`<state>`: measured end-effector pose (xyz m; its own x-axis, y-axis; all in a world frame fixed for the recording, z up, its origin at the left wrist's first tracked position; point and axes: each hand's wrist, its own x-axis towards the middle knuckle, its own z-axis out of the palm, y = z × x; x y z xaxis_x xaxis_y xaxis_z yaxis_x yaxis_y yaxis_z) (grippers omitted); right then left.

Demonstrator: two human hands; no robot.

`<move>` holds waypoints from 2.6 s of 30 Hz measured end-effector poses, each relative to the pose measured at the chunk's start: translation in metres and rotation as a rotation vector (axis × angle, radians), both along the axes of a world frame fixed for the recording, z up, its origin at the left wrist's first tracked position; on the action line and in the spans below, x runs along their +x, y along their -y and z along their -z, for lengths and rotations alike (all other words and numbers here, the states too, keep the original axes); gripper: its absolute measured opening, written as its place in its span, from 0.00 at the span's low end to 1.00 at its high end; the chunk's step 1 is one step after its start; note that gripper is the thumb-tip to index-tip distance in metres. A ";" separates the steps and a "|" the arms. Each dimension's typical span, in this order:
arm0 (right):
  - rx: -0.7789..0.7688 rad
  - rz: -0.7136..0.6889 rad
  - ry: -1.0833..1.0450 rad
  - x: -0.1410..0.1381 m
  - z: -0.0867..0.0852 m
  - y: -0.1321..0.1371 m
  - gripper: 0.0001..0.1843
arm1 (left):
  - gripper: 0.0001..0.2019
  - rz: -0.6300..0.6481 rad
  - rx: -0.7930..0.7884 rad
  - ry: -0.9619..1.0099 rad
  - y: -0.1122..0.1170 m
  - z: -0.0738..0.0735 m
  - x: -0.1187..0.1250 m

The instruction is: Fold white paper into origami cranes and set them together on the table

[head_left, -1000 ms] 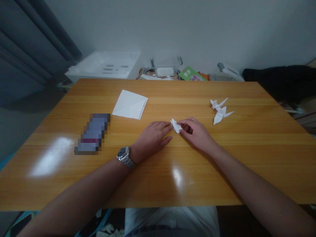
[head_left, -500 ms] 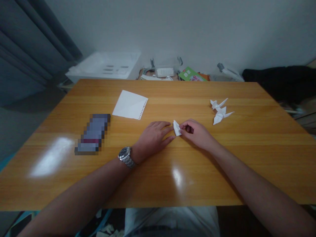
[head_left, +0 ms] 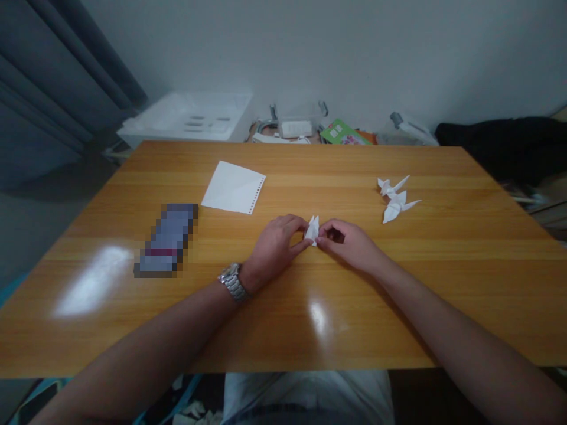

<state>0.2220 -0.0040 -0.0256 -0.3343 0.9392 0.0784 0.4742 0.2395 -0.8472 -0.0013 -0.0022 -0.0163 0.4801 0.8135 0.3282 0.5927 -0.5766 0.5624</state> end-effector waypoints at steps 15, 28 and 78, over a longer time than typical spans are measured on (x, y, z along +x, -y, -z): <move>0.174 -0.007 0.153 -0.006 -0.005 0.001 0.02 | 0.03 0.014 -0.024 0.070 -0.005 0.007 -0.002; 0.210 -0.024 0.169 -0.004 -0.008 0.003 0.03 | 0.04 0.083 0.001 0.040 -0.008 0.010 -0.009; 0.395 -0.288 0.319 0.008 -0.015 0.001 0.12 | 0.11 0.232 0.269 -0.352 0.000 -0.011 -0.014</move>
